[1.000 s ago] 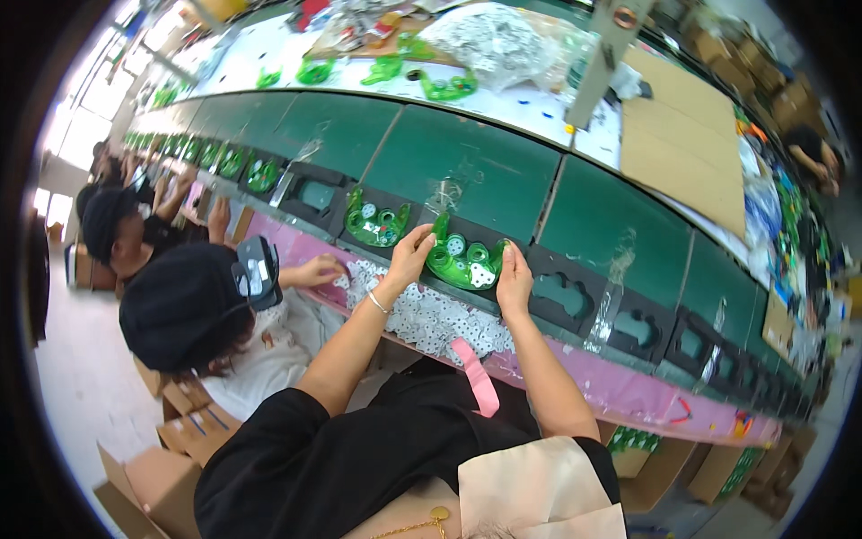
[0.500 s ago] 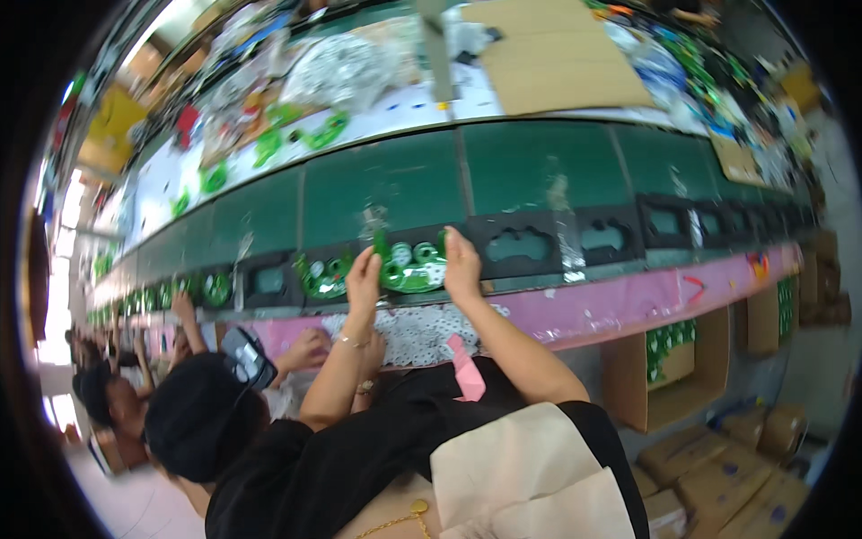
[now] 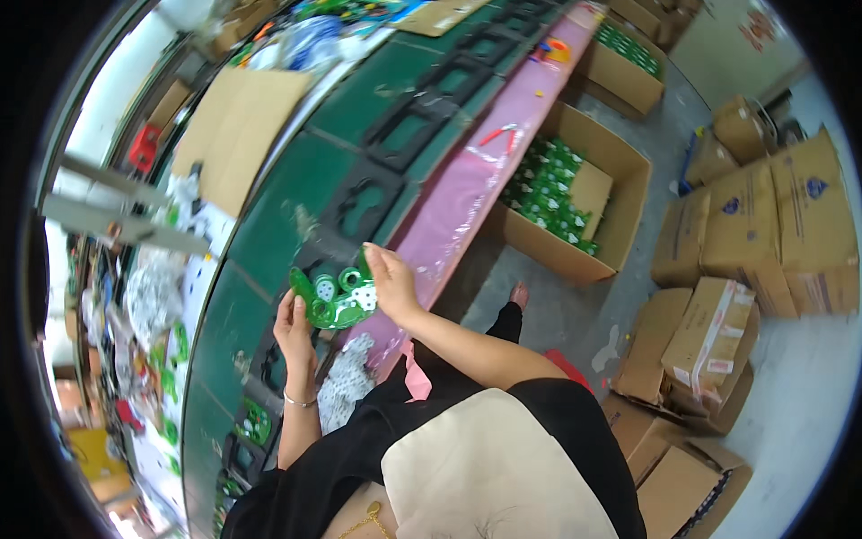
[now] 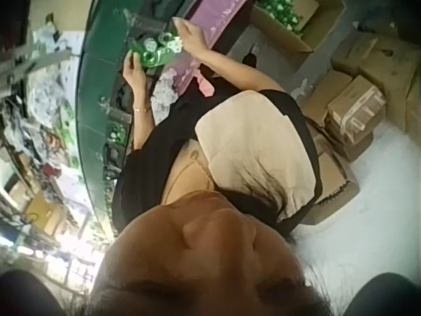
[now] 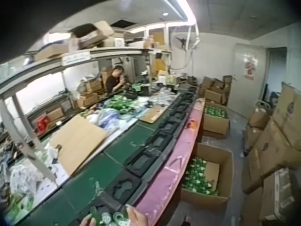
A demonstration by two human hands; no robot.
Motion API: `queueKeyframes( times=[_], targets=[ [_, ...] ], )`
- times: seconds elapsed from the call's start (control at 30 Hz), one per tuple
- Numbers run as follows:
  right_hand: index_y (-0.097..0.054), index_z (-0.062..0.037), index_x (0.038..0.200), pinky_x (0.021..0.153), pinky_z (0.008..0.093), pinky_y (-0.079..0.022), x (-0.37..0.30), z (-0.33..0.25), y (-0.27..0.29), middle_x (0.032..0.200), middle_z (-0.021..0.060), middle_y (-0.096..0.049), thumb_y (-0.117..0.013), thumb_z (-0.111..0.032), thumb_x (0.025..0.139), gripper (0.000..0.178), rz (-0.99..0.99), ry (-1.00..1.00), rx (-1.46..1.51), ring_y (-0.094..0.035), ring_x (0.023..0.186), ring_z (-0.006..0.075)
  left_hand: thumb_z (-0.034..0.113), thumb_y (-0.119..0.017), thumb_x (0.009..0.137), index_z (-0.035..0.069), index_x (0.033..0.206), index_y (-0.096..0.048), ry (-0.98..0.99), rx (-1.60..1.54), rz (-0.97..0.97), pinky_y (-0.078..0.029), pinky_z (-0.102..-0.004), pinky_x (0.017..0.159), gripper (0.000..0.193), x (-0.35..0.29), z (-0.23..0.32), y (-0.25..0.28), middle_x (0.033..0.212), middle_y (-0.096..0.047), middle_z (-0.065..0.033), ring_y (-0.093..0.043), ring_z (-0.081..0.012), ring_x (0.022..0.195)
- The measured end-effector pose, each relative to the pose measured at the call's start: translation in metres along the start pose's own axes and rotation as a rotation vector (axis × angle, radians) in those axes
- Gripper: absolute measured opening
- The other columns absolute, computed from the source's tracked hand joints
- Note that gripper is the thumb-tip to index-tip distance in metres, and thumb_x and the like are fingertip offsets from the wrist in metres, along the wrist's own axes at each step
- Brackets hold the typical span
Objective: Assembling small white components into green plastic housings and placing finished items into a cardboard box.
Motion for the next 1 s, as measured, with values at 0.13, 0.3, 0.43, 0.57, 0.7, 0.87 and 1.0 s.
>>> queueKeyframes(
  times=[0.13, 0.3, 0.43, 0.57, 0.7, 0.87, 1.0],
  targets=[
    [-0.055, 0.0021, 0.111, 0.083, 0.0230, -0.039, 0.044, -0.018, 0.179, 0.100, 0.0039, -0.059, -0.044, -0.029, 0.093, 0.037, 0.228, -0.015, -0.065, -0.051, 0.092, 0.0094, 0.013, -0.053, 0.088, -0.002, 0.112, -0.053, -0.009, 0.033, -0.227, -0.041, -0.0236, 0.083, 0.029, 0.017, -0.029, -0.186, 0.101, -0.058, -0.0049, -0.053, -0.0114, 0.092],
    [-0.053, 0.0025, 0.113, 0.084, 0.0227, -0.039, 0.109, 0.028, 0.416, 0.105, 0.0042, -0.057, -0.043, -0.026, 0.094, 0.036, 0.443, -0.060, -0.002, -0.051, 0.094, 0.0096, 0.013, -0.055, 0.086, 0.000, 0.109, -0.056, -0.034, 0.241, -0.442, -0.042, -0.0271, 0.083, 0.026, 0.023, -0.108, -0.437, 0.102, -0.058, -0.0075, -0.054, -0.0151, 0.092],
    [-0.052, 0.0016, 0.114, 0.082, 0.0235, -0.041, 0.161, 0.088, 0.583, 0.103, 0.0037, -0.057, -0.042, -0.026, 0.094, 0.036, 0.621, -0.211, 0.225, -0.052, 0.092, 0.0092, 0.014, -0.055, 0.086, 0.001, 0.109, -0.056, 0.030, 0.288, -0.605, -0.044, -0.0268, 0.080, 0.027, 0.030, -0.212, -0.620, 0.100, -0.057, -0.0080, -0.055, -0.0151, 0.091],
    [-0.052, 0.0040, 0.113, 0.083, 0.0246, -0.040, 0.220, 0.169, 0.733, 0.102, 0.0052, -0.058, -0.043, -0.027, 0.094, 0.038, 0.790, -0.234, 0.151, -0.051, 0.092, 0.0110, 0.017, -0.056, 0.085, 0.001, 0.110, -0.055, -0.093, 0.472, -0.723, -0.045, -0.0276, 0.079, 0.030, 0.058, -0.311, -0.790, 0.100, -0.059, -0.0132, -0.057, -0.0187, 0.092],
    [-0.054, 0.0048, 0.108, 0.078, 0.0254, -0.041, 0.291, 0.233, 0.843, 0.094, 0.0046, -0.057, -0.042, -0.028, 0.094, 0.038, 0.882, -0.209, 0.117, -0.051, 0.085, 0.0110, 0.019, -0.057, 0.083, 0.001, 0.109, -0.054, -0.170, 0.542, -0.779, -0.046, -0.0316, 0.077, 0.031, 0.087, -0.423, -0.923, 0.098, -0.060, -0.0166, -0.059, -0.0250, 0.088],
    [-0.056, 0.0037, 0.103, 0.074, 0.0251, -0.042, 0.372, 0.359, 0.936, 0.089, 0.0037, -0.058, -0.043, -0.028, 0.093, 0.036, 0.907, -0.213, 0.082, -0.050, 0.081, 0.0098, 0.016, -0.054, 0.083, 0.000, 0.105, -0.053, -0.109, 0.629, -0.824, -0.045, -0.0395, 0.077, 0.027, 0.132, -0.562, -1.022, 0.095, -0.058, -0.0210, -0.056, -0.0352, 0.089],
    [-0.056, 0.0034, 0.106, 0.074, 0.0249, -0.042, 0.398, 0.469, 0.984, 0.090, 0.0032, -0.059, -0.044, -0.029, 0.093, 0.037, 0.890, -0.271, 0.110, -0.052, 0.081, 0.0107, 0.017, -0.051, 0.083, -0.001, 0.103, -0.049, -0.107, 0.740, -0.839, -0.043, -0.0461, 0.079, 0.027, 0.145, -0.656, -1.057, 0.096, -0.054, -0.0260, -0.052, -0.0420, 0.091]
  ],
)
Point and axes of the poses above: each hand's wrist, its own x-axis towards the middle knuckle, its own y-axis out of the back of the hand, z = x × y, the point moved 8 cm from there along x, towards the middle knuckle
